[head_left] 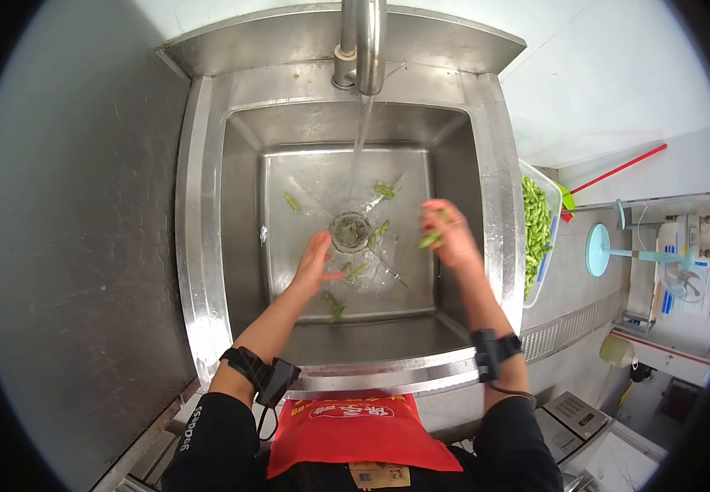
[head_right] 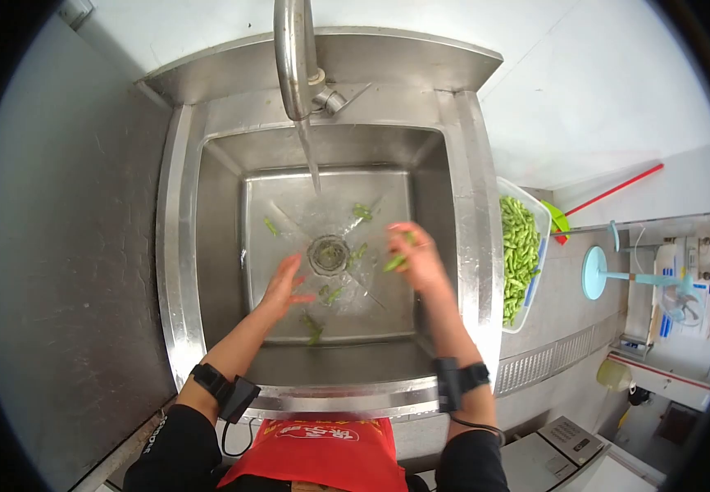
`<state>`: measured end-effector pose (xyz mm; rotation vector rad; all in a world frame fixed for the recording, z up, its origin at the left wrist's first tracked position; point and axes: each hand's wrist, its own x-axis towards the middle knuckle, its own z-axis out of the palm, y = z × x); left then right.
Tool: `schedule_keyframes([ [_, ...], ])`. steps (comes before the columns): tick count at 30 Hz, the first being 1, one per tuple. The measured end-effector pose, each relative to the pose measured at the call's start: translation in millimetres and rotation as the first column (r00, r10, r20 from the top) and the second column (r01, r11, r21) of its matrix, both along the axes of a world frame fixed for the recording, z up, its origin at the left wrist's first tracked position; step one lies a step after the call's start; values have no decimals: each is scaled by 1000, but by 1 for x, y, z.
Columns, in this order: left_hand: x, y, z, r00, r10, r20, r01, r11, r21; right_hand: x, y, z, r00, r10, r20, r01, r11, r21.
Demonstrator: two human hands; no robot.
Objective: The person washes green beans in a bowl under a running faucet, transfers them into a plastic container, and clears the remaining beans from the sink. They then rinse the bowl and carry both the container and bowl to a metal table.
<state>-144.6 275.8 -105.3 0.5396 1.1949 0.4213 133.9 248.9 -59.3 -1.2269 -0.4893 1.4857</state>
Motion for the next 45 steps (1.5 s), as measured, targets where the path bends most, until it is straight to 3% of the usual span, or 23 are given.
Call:
schedule_keyframes([
  [2, -30, -12, -51, 884, -338, -322, 350, 937, -22, 55, -5, 56, 980, -132, 152, 107, 981, 162],
  [3, -39, -22, -62, 785, -444, -433, 477, 878, -37, 83, -10, 89, 925, -173, 340, 165, 985, 53],
  [5, -46, -42, -78, 587, -589, -555, 670, 739, -76, 129, -25, 130, 738, -328, 590, 356, 932, 73],
  [7, -41, -58, -89, 441, -699, -563, 798, 592, -111, 183, -46, 131, 581, -448, 679, 524, 845, 109],
  [8, -39, -65, -90, 370, -748, -551, 845, 518, -136, 231, -69, 111, 541, -295, 788, 479, 878, -1],
  [11, -40, -87, -138, 266, -886, -379, 957, 291, -8, 234, -83, 120, 642, -57, 765, 500, 788, -361],
  [12, -40, -95, -151, 256, -855, -450, 966, 243, 89, 266, -97, 97, 628, 151, 763, 403, 776, -485],
  [13, -35, -106, -156, 251, -817, -519, 967, 186, 174, 250, -87, 105, 534, 123, 837, 520, 733, -439],
  [15, -19, -99, -145, 2, -925, -381, 994, -40, 103, 252, -81, 96, 590, -39, 806, 435, 857, -277],
  [18, -6, -98, -123, 36, -979, -200, 983, 71, -171, 181, -34, 109, 854, -74, 515, 122, 991, -59],
  [21, -6, -91, -123, 286, -936, -206, 953, 300, -37, 77, 23, 95, 894, 256, 368, -208, 964, -166],
  [22, -5, -83, -122, 381, -837, -393, 916, 398, 39, 57, 34, 60, 874, 371, 314, -351, 929, -121],
  [23, -4, -72, -118, 463, -690, -556, 869, 476, 134, 37, 44, 25, 725, 510, 463, -456, 859, -232],
  [25, 1, -35, -89, 481, -531, -698, 814, 566, 130, 9, 54, -60, 173, 509, 843, -548, 761, -347],
  [28, 3, -5, -78, 411, -389, -825, 821, 552, 148, -28, 80, -120, 226, 504, 833, -355, 839, -412],
  [31, 10, -8, -96, 385, -363, -849, 870, 450, 202, -44, 101, -170, 110, 353, 929, -411, 867, -281],
  [33, 17, -18, -103, 410, -373, -832, 881, 398, 256, -53, 107, -191, -29, 370, 928, -439, 830, -345],
  [36, 10, -33, -128, 296, -469, -832, 948, 250, 196, -64, 106, -204, -175, 483, 858, -446, 738, -507],
  [38, -2, -40, -138, 372, -468, -802, 895, 410, 176, -63, 95, -206, -246, 630, 737, -359, 647, -673],
  [39, -10, -38, -138, 408, -460, -789, 861, 481, 165, -55, 86, -211, -68, 638, 767, -420, 680, -602],
  [41, -29, -36, -133, 456, -169, -874, 717, 651, 248, -31, 65, -226, 291, 612, 736, -489, 756, -435],
  [42, -40, -23, -127, 419, -185, -889, 657, 738, 156, -17, 46, -267, 244, 585, 774, -486, 764, -424],
  [45, -64, -25, -109, 261, -167, -951, 599, 801, 24, -65, 37, -185, 733, 641, 229, -444, 706, -552],
])
